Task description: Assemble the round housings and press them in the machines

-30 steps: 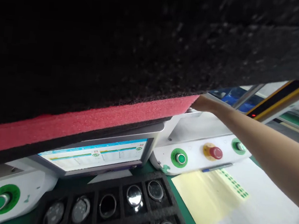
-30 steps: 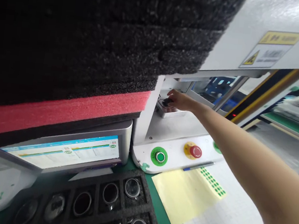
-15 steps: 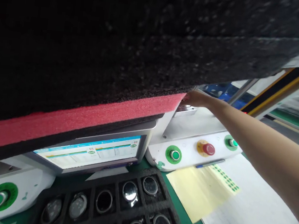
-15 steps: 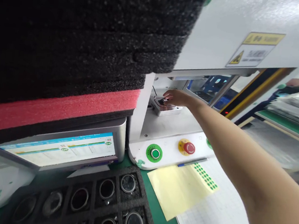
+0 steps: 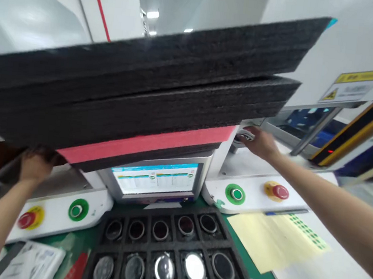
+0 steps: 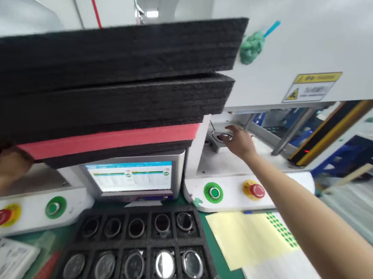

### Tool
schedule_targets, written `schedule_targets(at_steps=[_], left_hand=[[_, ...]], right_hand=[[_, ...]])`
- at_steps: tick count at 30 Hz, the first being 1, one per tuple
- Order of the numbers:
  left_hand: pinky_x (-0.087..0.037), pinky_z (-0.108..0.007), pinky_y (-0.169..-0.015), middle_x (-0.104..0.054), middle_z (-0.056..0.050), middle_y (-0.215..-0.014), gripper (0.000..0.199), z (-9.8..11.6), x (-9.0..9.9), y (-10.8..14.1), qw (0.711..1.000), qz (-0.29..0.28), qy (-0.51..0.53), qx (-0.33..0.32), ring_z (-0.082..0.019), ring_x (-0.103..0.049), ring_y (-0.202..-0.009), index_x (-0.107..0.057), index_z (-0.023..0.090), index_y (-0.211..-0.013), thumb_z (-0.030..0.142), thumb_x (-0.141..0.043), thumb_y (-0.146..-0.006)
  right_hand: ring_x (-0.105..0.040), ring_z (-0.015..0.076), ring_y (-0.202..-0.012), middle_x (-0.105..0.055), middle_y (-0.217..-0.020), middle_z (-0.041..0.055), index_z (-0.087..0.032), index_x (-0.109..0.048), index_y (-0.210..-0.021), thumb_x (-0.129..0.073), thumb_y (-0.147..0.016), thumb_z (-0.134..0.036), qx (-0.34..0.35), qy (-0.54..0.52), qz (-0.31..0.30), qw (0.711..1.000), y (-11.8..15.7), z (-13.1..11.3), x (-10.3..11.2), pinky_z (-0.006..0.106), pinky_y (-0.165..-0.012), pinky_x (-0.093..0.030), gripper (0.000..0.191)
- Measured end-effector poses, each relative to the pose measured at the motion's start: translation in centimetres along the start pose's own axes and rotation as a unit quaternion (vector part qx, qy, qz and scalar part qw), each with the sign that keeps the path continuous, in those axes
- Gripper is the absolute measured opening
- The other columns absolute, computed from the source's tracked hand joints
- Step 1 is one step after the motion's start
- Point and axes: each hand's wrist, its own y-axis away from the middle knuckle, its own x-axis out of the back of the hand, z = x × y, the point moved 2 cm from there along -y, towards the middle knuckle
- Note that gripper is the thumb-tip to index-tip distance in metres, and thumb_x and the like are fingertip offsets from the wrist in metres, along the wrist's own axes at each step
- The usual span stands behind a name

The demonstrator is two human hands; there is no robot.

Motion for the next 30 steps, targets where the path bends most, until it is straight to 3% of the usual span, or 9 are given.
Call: schedule_targets(at_steps=[3,5,9,13,14,16,19,25,30], left_hand=[[-0.048,-0.060,-0.098,-0.068,-0.011,-0.116,0.035,-1.9,2.0,2.2,0.999,0.022,-0.031,-0.004,-0.034,-0.060,-0.116,-0.062,0.010,-0.107,0.041,-0.055,-0.094],[-0.048,-0.058,-0.098,-0.069,-0.012,-0.113,0.032,-0.6,2.7,4.4,0.999,0.005,-0.023,-0.049,-0.035,-0.061,-0.114,-0.062,0.008,-0.104,0.036,-0.052,-0.093],[-0.054,-0.045,-0.095,-0.070,-0.014,-0.113,0.027,6.9,5.2,10.3,0.977,-0.060,0.032,-0.200,-0.028,-0.066,-0.108,-0.062,0.012,-0.110,0.023,-0.044,-0.094],[-0.052,-0.037,-0.101,-0.075,-0.005,-0.109,0.026,13.5,10.4,19.3,0.918,-0.135,0.079,-0.365,-0.020,-0.069,-0.106,-0.067,0.020,-0.099,0.008,-0.046,-0.088],[-0.052,-0.040,-0.100,-0.075,-0.008,-0.110,0.027,14.2,11.6,21.6,0.905,-0.157,0.087,-0.386,-0.023,-0.069,-0.106,-0.066,0.018,-0.099,0.005,-0.046,-0.087],[-0.056,-0.039,-0.094,-0.075,-0.008,-0.108,0.024,14.5,13.5,25.4,0.900,-0.216,0.140,-0.351,-0.024,-0.070,-0.102,-0.065,0.018,-0.102,0.010,-0.048,-0.087],[-0.060,-0.037,-0.088,-0.075,-0.007,-0.109,0.024,14.3,14.2,28.3,0.893,-0.297,0.189,-0.281,-0.023,-0.071,-0.100,-0.064,0.020,-0.106,0.011,-0.050,-0.089],[-0.056,-0.047,-0.097,-0.069,-0.013,-0.126,0.042,18.2,10.2,28.3,0.861,-0.384,0.162,-0.292,-0.031,-0.065,-0.116,-0.066,0.015,-0.118,-0.004,-0.055,-0.083],[-0.060,-0.043,-0.090,-0.072,-0.011,-0.123,0.035,20.0,7.6,27.8,0.850,-0.404,0.197,-0.275,-0.029,-0.069,-0.110,-0.072,0.016,-0.108,-0.004,-0.055,-0.085]], right_hand=[[-0.064,0.0159,-0.083,-0.065,-0.097,0.0049,-0.013,-0.063,-0.103,-0.059,-0.101,-0.030,0.038,0.006,-0.050,0.998,7.2,-3.1,0.4,0.033,-0.077,-0.057,0.018],[-0.064,0.0142,-0.078,-0.065,-0.092,0.0032,-0.013,-0.064,-0.098,-0.060,-0.100,-0.031,0.115,-0.006,-0.142,0.983,12.9,-6.7,-0.1,0.031,-0.074,-0.057,0.019],[-0.065,0.0154,-0.081,-0.066,-0.094,0.0039,-0.013,-0.065,-0.101,-0.062,-0.099,-0.036,0.239,-0.018,-0.283,0.929,20.6,-16.0,-2.2,0.033,-0.075,-0.057,0.024],[-0.066,0.0185,-0.090,-0.065,-0.107,0.0075,-0.013,-0.063,-0.113,-0.061,-0.100,-0.035,0.234,0.022,-0.321,0.917,21.2,-21.4,-3.4,0.036,-0.080,-0.058,0.026],[-0.066,0.0195,-0.093,-0.064,-0.110,0.0085,-0.012,-0.062,-0.115,-0.061,-0.099,-0.034,0.230,0.030,-0.326,0.917,21.1,-21.9,-3.5,0.037,-0.081,-0.058,0.027],[-0.065,0.0214,-0.098,-0.062,-0.116,0.0101,-0.013,-0.060,-0.120,-0.062,-0.099,-0.034,0.225,0.042,-0.337,0.913,21.0,-22.3,-3.4,0.039,-0.084,-0.057,0.030],[-0.064,0.0227,-0.101,-0.061,-0.120,0.0109,-0.013,-0.059,-0.122,-0.063,-0.098,-0.034,0.222,0.049,-0.352,0.908,21.3,-22.5,-3.1,0.041,-0.086,-0.056,0.032],[-0.065,0.0212,-0.097,-0.063,-0.114,0.0100,-0.012,-0.061,-0.118,-0.063,-0.098,-0.034,0.213,0.032,-0.332,0.918,21.4,-23.2,0.0,0.039,-0.084,-0.057,0.030],[-0.064,0.0132,-0.070,-0.065,-0.079,0.0004,-0.013,-0.064,-0.087,-0.059,-0.101,-0.035,0.223,-0.028,-0.250,0.942,24.8,-18.6,6.3,0.030,-0.070,-0.056,0.027]])
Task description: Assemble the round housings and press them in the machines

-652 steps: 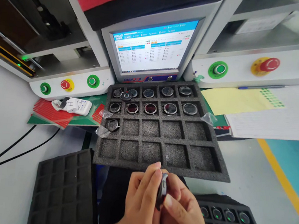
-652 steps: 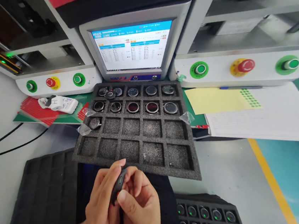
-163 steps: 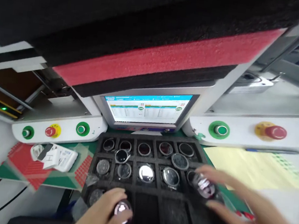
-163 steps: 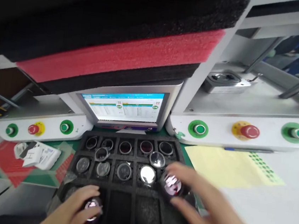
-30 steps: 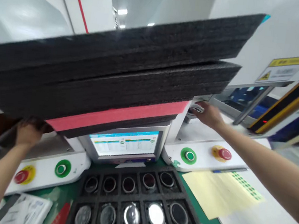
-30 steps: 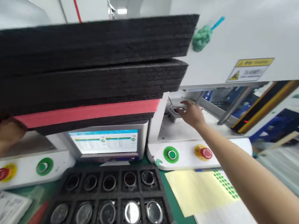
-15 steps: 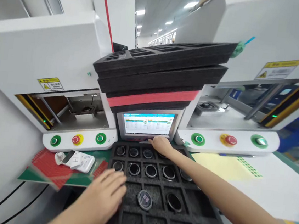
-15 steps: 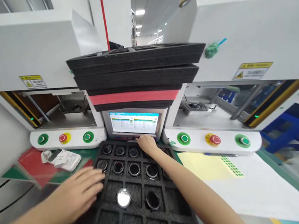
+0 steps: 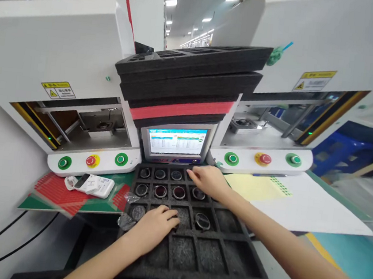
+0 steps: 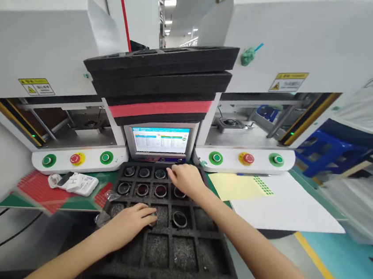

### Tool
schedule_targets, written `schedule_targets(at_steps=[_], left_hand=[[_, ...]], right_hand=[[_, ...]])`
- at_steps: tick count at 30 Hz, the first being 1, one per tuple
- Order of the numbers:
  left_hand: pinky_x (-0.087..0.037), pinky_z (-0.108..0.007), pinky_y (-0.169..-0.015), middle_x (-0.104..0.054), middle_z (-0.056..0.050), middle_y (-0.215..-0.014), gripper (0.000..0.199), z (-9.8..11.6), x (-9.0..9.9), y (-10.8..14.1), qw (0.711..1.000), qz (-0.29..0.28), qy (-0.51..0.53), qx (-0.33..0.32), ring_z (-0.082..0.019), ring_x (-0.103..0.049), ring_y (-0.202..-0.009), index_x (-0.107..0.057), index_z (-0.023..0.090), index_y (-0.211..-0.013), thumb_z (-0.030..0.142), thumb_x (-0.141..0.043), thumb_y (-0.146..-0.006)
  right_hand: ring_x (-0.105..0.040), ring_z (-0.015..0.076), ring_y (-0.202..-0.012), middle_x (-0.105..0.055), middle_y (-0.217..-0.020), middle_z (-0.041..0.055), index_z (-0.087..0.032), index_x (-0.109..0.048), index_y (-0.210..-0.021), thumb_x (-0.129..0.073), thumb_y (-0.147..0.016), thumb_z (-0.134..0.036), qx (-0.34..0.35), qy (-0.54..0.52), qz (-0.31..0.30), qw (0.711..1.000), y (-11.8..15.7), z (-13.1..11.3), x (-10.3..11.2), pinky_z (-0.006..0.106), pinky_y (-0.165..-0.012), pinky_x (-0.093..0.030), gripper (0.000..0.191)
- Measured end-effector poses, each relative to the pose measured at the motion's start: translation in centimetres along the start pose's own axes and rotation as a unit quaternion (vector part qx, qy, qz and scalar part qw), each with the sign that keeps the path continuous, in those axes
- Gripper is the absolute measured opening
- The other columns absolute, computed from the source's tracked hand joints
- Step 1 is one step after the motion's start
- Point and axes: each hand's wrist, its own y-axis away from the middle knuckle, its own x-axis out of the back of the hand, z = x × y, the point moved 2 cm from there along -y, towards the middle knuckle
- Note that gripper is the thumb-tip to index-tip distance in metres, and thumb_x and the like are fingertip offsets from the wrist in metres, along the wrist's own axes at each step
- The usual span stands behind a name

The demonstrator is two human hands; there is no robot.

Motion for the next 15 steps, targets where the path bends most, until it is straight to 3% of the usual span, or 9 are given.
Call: schedule_targets(at_steps=[4,6,8,10,13,15], left_hand=[[-0.060,-0.042,-0.089,-0.076,-0.012,-0.111,0.026,-0.8,0.0,-0.2,0.994,0.050,0.081,0.055,-0.028,-0.073,-0.101,-0.074,0.015,-0.103,0.001,-0.059,-0.086],[-0.061,-0.039,-0.086,-0.078,-0.011,-0.106,0.023,-0.2,0.4,0.0,0.985,0.086,0.113,0.100,-0.026,-0.075,-0.095,-0.072,0.015,-0.107,0.008,-0.057,-0.091],[-0.062,-0.033,-0.077,-0.079,-0.011,-0.099,0.025,1.2,0.9,0.5,0.963,0.128,0.176,0.157,-0.022,-0.076,-0.084,-0.069,0.012,-0.111,0.016,-0.048,-0.098],[-0.061,-0.026,-0.066,-0.079,-0.010,-0.086,0.025,3.2,1.0,1.2,0.905,0.179,0.316,0.222,-0.019,-0.076,-0.071,-0.068,0.011,-0.105,0.025,-0.048,-0.099],[-0.061,-0.025,-0.064,-0.077,-0.008,-0.072,0.030,6.2,0.3,2.6,0.768,0.227,0.532,0.274,-0.020,-0.075,-0.065,-0.070,0.011,-0.096,0.040,-0.062,-0.092],[-0.061,-0.026,-0.067,-0.078,-0.008,-0.077,0.034,7.8,-0.3,3.6,0.728,0.239,0.580,0.276,-0.020,-0.075,-0.069,-0.073,0.013,-0.097,0.046,-0.066,-0.089]], right_hand=[[-0.050,0.0100,-0.042,-0.048,-0.048,-0.0030,-0.018,-0.046,-0.053,-0.037,-0.107,-0.040,0.029,-0.074,0.126,0.989,9.4,0.9,2.0,0.022,-0.045,-0.041,0.059],[-0.048,0.0086,-0.038,-0.046,-0.045,-0.0033,-0.020,-0.045,-0.053,-0.030,-0.108,-0.042,0.035,-0.120,0.184,0.975,13.0,-0.1,2.4,0.021,-0.041,-0.039,0.061],[-0.058,0.0086,-0.048,-0.058,-0.056,-0.0016,-0.019,-0.056,-0.066,-0.035,-0.108,-0.038,0.028,-0.174,0.230,0.957,15.1,-1.7,2.6,0.017,-0.049,-0.047,0.050],[-0.068,0.0102,-0.067,-0.069,-0.075,0.0017,-0.018,-0.064,-0.086,-0.045,-0.106,-0.035,0.020,-0.246,0.270,0.931,15.8,-3.6,3.0,0.015,-0.065,-0.055,0.032],[-0.073,0.0117,-0.082,-0.074,-0.090,0.0030,-0.020,-0.066,-0.101,-0.053,-0.102,-0.032,0.040,-0.360,0.286,0.887,15.6,-6.0,3.5,0.015,-0.080,-0.058,0.018],[-0.073,0.0115,-0.082,-0.075,-0.090,0.0016,-0.021,-0.067,-0.099,-0.056,-0.101,-0.026,0.065,-0.422,0.263,0.865,15.4,-7.0,3.6,0.014,-0.080,-0.058,0.012]])
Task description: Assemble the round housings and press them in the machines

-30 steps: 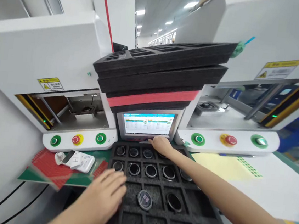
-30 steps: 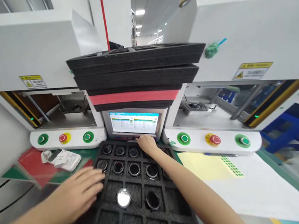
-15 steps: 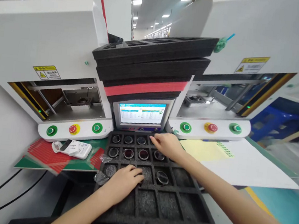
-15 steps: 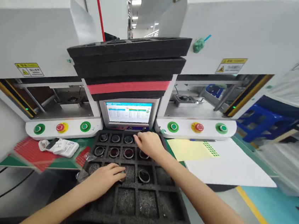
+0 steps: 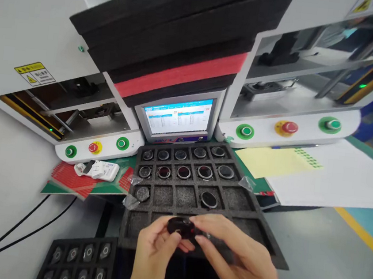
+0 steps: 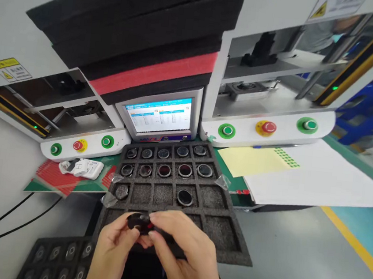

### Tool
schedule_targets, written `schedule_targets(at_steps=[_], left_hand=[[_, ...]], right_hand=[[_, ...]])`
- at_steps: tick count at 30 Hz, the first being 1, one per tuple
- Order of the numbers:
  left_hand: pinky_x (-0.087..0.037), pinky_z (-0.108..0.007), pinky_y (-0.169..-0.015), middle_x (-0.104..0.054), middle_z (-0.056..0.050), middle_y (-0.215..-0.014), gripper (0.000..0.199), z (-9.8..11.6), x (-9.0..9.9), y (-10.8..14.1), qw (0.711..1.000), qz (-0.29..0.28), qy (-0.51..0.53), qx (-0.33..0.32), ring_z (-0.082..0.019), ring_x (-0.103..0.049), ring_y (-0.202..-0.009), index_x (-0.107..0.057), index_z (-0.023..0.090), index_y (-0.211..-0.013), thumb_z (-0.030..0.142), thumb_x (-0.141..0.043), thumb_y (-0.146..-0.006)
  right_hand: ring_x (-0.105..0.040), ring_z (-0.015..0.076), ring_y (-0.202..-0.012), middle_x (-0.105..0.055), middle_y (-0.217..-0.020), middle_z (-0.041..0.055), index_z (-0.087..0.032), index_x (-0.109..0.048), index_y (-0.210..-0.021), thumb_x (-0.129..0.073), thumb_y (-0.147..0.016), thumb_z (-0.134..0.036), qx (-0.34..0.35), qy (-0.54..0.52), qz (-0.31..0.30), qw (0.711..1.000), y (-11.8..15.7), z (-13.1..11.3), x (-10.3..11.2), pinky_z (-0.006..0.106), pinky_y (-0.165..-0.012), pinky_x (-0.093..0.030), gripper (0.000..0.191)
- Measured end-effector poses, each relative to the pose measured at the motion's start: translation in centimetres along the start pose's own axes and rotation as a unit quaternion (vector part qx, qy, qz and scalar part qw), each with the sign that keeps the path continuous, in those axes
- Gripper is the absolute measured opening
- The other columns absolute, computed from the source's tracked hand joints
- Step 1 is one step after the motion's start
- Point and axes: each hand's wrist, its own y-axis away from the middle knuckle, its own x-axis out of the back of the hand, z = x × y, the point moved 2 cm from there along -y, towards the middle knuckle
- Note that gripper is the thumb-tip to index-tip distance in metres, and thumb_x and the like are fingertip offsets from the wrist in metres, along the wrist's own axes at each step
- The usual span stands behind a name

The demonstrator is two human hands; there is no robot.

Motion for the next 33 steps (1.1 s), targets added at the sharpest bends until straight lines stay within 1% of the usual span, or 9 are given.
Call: schedule_targets(at_steps=[2,4,7,12,17,22,27,30,33], left_hand=[[-0.061,-0.026,-0.072,-0.079,-0.008,-0.084,0.034,-0.3,-0.1,1.5,0.999,0.037,0.008,-0.002,-0.020,-0.075,-0.075,-0.075,0.015,-0.095,0.048,-0.069,-0.087],[-0.059,-0.024,-0.076,-0.079,-0.006,-0.087,0.031,-0.4,0.1,2.6,0.996,0.089,-0.009,-0.014,-0.019,-0.074,-0.080,-0.077,0.018,-0.091,0.048,-0.071,-0.085],[-0.057,-0.019,-0.072,-0.078,-0.002,-0.081,0.024,-0.1,0.4,3.6,0.991,0.107,-0.059,-0.058,-0.016,-0.073,-0.075,-0.078,0.022,-0.090,0.044,-0.069,-0.088],[-0.055,-0.019,-0.071,-0.078,0.000,-0.088,0.015,0.3,1.0,3.5,0.970,0.068,-0.128,-0.194,-0.014,-0.071,-0.076,-0.074,0.029,-0.105,0.030,-0.065,-0.093],[-0.056,-0.021,-0.072,-0.078,-0.003,-0.092,0.019,0.4,1.6,2.7,0.955,-0.014,-0.133,-0.265,-0.014,-0.071,-0.078,-0.070,0.026,-0.112,0.026,-0.062,-0.095],[-0.055,-0.022,-0.069,-0.077,-0.004,-0.088,0.018,0.5,2.1,2.8,0.954,-0.005,-0.133,-0.268,-0.015,-0.070,-0.075,-0.070,0.025,-0.111,0.028,-0.061,-0.096],[-0.053,-0.022,-0.067,-0.077,-0.003,-0.085,0.018,0.6,2.6,3.0,0.958,-0.023,-0.141,-0.249,-0.015,-0.067,-0.072,-0.070,0.026,-0.109,0.032,-0.058,-0.097],[-0.052,-0.023,-0.066,-0.075,-0.003,-0.081,0.018,0.5,2.9,2.8,0.961,-0.042,-0.140,-0.233,-0.015,-0.066,-0.071,-0.070,0.026,-0.108,0.034,-0.058,-0.097],[-0.052,-0.023,-0.067,-0.074,-0.002,-0.081,0.017,0.5,3.0,2.7,0.964,-0.055,-0.131,-0.227,-0.015,-0.066,-0.072,-0.070,0.025,-0.107,0.034,-0.059,-0.097]], right_hand=[[-0.074,0.0115,-0.081,-0.075,-0.089,0.0002,-0.022,-0.067,-0.095,-0.061,-0.097,-0.019,-0.018,-0.058,-0.018,0.998,0.5,-0.3,-0.4,0.014,-0.079,-0.059,0.007],[-0.074,0.0127,-0.083,-0.075,-0.093,0.0000,-0.024,-0.067,-0.097,-0.065,-0.092,-0.014,-0.046,-0.095,-0.036,0.994,1.4,-0.4,-0.7,0.016,-0.081,-0.060,0.011],[-0.074,0.0147,-0.086,-0.076,-0.097,0.0000,-0.025,-0.068,-0.100,-0.069,-0.089,-0.010,-0.080,-0.124,-0.054,0.988,2.8,-0.4,-1.0,0.019,-0.083,-0.061,0.019],[-0.074,0.0173,-0.086,-0.076,-0.095,0.0011,-0.026,-0.070,-0.097,-0.070,-0.088,-0.010,-0.111,-0.146,-0.019,0.983,3.2,-0.6,-1.4,0.022,-0.080,-0.063,0.018],[-0.073,0.0168,-0.087,-0.075,-0.096,0.0019,-0.025,-0.069,-0.099,-0.069,-0.087,-0.005,-0.101,-0.171,-0.005,0.980,3.2,-0.8,-1.4,0.021,-0.081,-0.062,0.023],[-0.073,0.0200,-0.087,-0.075,-0.098,0.0035,-0.026,-0.067,-0.102,-0.067,-0.087,-0.004,-0.112,-0.168,-0.046,0.978,3.4,-1.0,-1.4,0.026,-0.079,-0.063,0.027],[-0.072,0.0167,-0.081,-0.073,-0.087,0.0029,-0.024,-0.064,-0.091,-0.066,-0.095,-0.022,-0.101,-0.189,-0.081,0.973,2.0,-0.8,-1.6,0.023,-0.076,-0.062,0.005],[-0.070,0.0135,-0.077,-0.070,-0.085,0.0021,-0.023,-0.059,-0.085,-0.061,-0.099,-0.032,-0.095,-0.206,-0.131,0.965,1.1,-0.4,-1.6,0.018,-0.070,-0.059,0.017],[-0.069,0.0121,-0.078,-0.069,-0.087,0.0010,-0.023,-0.056,-0.084,-0.057,-0.101,-0.035,-0.103,-0.216,-0.166,0.957,0.8,-0.2,-1.5,0.017,-0.070,-0.058,0.021]])
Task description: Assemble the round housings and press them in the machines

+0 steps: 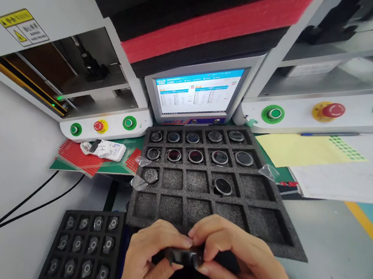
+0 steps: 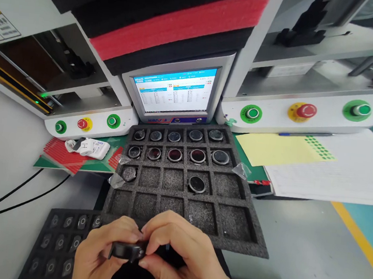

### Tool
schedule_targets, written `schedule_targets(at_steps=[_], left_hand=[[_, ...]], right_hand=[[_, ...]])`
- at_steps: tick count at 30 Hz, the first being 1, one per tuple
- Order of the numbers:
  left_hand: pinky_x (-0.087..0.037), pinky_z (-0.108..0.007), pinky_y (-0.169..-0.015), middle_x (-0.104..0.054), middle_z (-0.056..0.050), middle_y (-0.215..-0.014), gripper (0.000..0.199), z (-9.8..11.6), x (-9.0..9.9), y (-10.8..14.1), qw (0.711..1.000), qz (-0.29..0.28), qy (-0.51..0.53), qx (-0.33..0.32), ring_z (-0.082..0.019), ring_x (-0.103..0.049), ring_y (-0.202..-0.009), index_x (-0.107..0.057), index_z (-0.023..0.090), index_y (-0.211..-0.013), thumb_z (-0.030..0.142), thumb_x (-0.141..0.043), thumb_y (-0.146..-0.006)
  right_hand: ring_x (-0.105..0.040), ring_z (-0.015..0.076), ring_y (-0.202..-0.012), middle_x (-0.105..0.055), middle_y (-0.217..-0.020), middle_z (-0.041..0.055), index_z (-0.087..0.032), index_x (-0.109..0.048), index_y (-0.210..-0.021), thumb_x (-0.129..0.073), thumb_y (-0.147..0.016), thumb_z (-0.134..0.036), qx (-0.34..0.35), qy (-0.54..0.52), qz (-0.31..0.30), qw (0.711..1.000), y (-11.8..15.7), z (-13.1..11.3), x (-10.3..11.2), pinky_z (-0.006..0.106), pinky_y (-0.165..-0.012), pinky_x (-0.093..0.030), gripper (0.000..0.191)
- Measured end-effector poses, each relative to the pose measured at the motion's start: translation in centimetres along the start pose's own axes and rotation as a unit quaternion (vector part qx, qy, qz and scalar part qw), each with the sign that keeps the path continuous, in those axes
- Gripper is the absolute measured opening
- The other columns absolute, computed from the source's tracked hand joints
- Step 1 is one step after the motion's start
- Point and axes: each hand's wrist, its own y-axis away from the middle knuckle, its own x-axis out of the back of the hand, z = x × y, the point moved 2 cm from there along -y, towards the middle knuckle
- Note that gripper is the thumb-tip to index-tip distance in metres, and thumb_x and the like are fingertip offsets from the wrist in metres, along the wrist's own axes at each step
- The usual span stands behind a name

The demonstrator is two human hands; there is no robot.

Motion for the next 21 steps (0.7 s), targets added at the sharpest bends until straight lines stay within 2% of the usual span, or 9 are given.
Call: schedule_targets(at_steps=[2,5,8,10,13,15,19,21], left_hand=[[-0.051,-0.022,-0.067,-0.074,-0.002,-0.081,0.017,-0.02,-0.07,-0.05,1.000,-0.003,0.008,0.003,-0.015,-0.066,-0.072,-0.070,0.026,-0.107,0.034,-0.058,-0.097],[-0.051,-0.023,-0.066,-0.074,-0.002,-0.081,0.017,-0.05,-0.22,-0.10,1.000,-0.001,0.016,0.010,-0.015,-0.065,-0.071,-0.070,0.026,-0.107,0.034,-0.058,-0.097],[-0.052,-0.024,-0.067,-0.075,-0.003,-0.082,0.017,-0.03,-0.33,-0.20,1.000,0.003,0.022,0.017,-0.015,-0.065,-0.071,-0.070,0.027,-0.106,0.034,-0.059,-0.097],[-0.052,-0.024,-0.066,-0.074,-0.003,-0.080,0.017,0.02,-0.37,-0.33,0.999,0.014,0.027,0.018,-0.016,-0.065,-0.070,-0.071,0.027,-0.106,0.035,-0.059,-0.096],[-0.052,-0.023,-0.063,-0.074,-0.003,-0.076,0.019,0.12,-0.44,-0.54,0.999,0.030,0.040,0.021,-0.015,-0.066,-0.068,-0.072,0.028,-0.105,0.039,-0.060,-0.095],[-0.052,-0.023,-0.064,-0.074,-0.002,-0.077,0.019,0.17,-0.49,-0.57,0.998,0.029,0.047,0.026,-0.015,-0.065,-0.067,-0.073,0.029,-0.104,0.041,-0.060,-0.095],[-0.050,-0.021,-0.066,-0.074,0.000,-0.079,0.017,0.16,-0.36,-0.14,0.997,0.017,0.047,0.062,-0.014,-0.065,-0.070,-0.073,0.031,-0.103,0.040,-0.062,-0.094],[-0.050,-0.021,-0.067,-0.073,0.000,-0.079,0.018,0.05,-0.20,0.25,0.995,0.001,0.039,0.095,-0.014,-0.066,-0.071,-0.073,0.029,-0.100,0.041,-0.061,-0.095]], right_hand=[[-0.069,0.0118,-0.077,-0.069,-0.087,0.0004,-0.022,-0.057,-0.083,-0.057,-0.101,-0.034,-0.004,-0.011,-0.006,1.000,-0.01,0.05,-0.01,0.018,-0.069,-0.058,0.022],[-0.070,0.0139,-0.076,-0.070,-0.083,0.0019,-0.022,-0.060,-0.082,-0.062,-0.099,-0.033,0.011,-0.032,0.027,0.999,0.03,0.15,-0.13,0.020,-0.069,-0.060,0.020],[-0.072,0.0187,-0.076,-0.072,-0.081,0.0051,-0.022,-0.068,-0.094,-0.066,-0.096,-0.026,0.041,-0.043,0.065,0.996,0.12,0.12,-0.17,0.026,-0.067,-0.063,0.005],[-0.074,0.0209,-0.077,-0.074,-0.082,0.0058,-0.023,-0.072,-0.102,-0.069,-0.093,-0.019,0.064,-0.021,0.072,0.995,0.24,-0.07,-0.13,0.029,-0.067,-0.065,0.010],[-0.075,0.0220,-0.080,-0.076,-0.086,0.0048,-0.027,-0.072,-0.109,-0.070,-0.089,-0.008,0.088,0.024,0.065,0.994,0.46,-0.44,-0.06,0.030,-0.070,-0.066,0.027],[-0.075,0.0224,-0.080,-0.077,-0.089,0.0049,-0.028,-0.071,-0.111,-0.070,-0.088,-0.006,0.095,0.038,0.063,0.993,0.52,-0.56,0.00,0.031,-0.070,-0.066,0.031],[-0.073,0.0188,-0.078,-0.075,-0.083,0.0042,-0.023,-0.069,-0.096,-0.065,-0.096,-0.017,0.083,0.022,0.036,0.996,0.27,-0.29,0.41,0.028,-0.069,-0.064,0.008],[-0.071,0.0158,-0.077,-0.072,-0.082,0.0025,-0.022,-0.065,-0.090,-0.060,-0.100,-0.023,0.061,0.015,-0.012,0.998,0.13,-0.13,0.79,0.026,-0.069,-0.061,0.011]])
